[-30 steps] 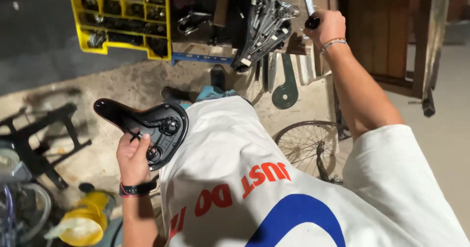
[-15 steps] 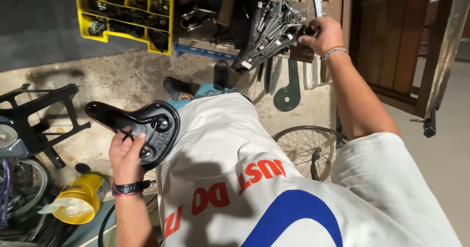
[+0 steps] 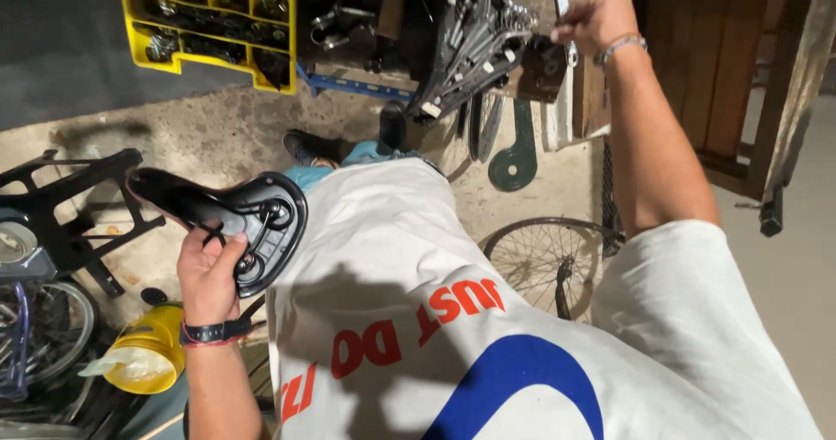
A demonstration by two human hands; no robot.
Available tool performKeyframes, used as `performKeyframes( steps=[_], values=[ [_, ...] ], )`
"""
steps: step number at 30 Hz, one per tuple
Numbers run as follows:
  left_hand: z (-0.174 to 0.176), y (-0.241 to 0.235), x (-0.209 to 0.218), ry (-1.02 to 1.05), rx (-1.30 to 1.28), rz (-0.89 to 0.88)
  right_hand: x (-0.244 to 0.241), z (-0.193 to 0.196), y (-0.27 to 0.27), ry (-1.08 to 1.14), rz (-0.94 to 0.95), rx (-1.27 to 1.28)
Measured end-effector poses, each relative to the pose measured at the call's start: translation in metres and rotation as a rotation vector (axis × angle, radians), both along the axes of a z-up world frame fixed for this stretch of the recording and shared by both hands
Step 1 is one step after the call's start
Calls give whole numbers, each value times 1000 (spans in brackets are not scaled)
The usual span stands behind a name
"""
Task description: The person assembles a bicycle seat by hand, inserting a metal spring and a metal clamp mechanism into the underside of the saddle. They then use a wrench to tighten the bolts securing the clamp to the seat rails.
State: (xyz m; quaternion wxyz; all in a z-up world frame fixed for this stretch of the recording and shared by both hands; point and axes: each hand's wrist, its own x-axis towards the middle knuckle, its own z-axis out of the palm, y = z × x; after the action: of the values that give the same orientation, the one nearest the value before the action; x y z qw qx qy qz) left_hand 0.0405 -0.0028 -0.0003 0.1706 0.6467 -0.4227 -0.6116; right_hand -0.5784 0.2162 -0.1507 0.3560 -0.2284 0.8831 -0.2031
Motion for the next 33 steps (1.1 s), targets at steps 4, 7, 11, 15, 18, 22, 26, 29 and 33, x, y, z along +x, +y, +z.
performKeyframes(
  steps=[4, 7, 11, 15, 18, 22, 26, 29, 33],
  values=[
    [-3, 0, 2, -10, 24, 47, 4, -5, 2, -112, 31, 114],
    [-3, -2, 1, -8, 41, 60, 1, -27, 8, -138, 69, -73],
    [-4, -1, -1, 33, 27, 46, -4, -37, 14, 176, 319, -83],
    [2, -4, -8, 33, 48, -25, -23, -78, 37, 201, 371, -155],
    [-20, -7, 8, 58, 23, -29, -16, -60, 37, 175, 311, -111],
    [-24, -6, 10, 16, 65, 81, 9, 17, 16, 226, 349, -3],
    [-23, -8, 11, -24, -30, -18, 64, 85, -33, 541, 294, -393],
    [-10, -14, 4, -133, -14, -44, 146, 126, -107, 481, 440, -488],
    [-25, -15, 18, -86, -66, -104, 203, 52, -181, 243, 749, -494]
  ],
)
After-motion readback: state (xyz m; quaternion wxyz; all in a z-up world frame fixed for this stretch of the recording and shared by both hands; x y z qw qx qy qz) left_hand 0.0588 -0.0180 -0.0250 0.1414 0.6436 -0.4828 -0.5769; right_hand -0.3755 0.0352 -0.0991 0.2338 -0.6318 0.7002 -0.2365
